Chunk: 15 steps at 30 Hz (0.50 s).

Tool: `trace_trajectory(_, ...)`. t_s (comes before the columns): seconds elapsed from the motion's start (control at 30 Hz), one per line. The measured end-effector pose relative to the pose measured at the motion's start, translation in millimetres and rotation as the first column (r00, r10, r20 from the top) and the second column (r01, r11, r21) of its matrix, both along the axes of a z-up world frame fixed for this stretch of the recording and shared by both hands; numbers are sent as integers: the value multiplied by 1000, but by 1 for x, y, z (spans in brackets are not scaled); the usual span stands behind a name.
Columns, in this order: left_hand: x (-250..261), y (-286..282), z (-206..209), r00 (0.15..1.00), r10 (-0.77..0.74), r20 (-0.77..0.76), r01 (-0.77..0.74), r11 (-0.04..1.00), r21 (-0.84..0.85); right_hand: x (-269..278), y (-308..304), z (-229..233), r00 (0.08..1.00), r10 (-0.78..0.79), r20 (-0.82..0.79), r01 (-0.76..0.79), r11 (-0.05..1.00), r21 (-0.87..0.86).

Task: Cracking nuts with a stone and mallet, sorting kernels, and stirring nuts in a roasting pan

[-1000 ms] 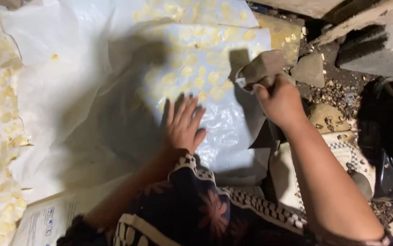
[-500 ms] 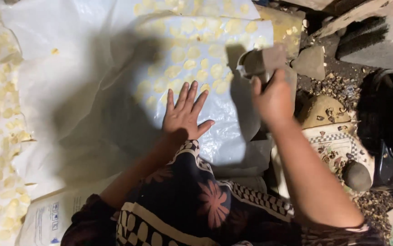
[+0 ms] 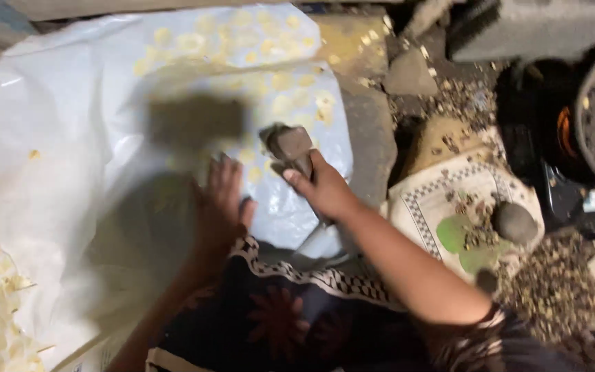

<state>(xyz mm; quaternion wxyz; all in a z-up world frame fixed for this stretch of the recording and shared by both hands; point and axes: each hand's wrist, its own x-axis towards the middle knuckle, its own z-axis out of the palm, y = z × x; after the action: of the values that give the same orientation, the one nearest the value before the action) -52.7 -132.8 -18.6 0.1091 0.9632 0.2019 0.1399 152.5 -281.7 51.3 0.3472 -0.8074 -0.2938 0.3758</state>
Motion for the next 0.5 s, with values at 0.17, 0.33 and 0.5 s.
trace_trajectory(0.17,30,31,76,998,-45,47,40,994,102,76,-84,-3,839,137,-526,-192,980,-51)
trace_trajectory(0.33,67,29,180,960,-278,-44,276,960,-49,153,-171,144,920,392,16,-143,373,-917)
trace_trajectory(0.5,144,-58,262,856,-489,-170,499,866,21,288,-416,82,671,409,618,434,459,-775)
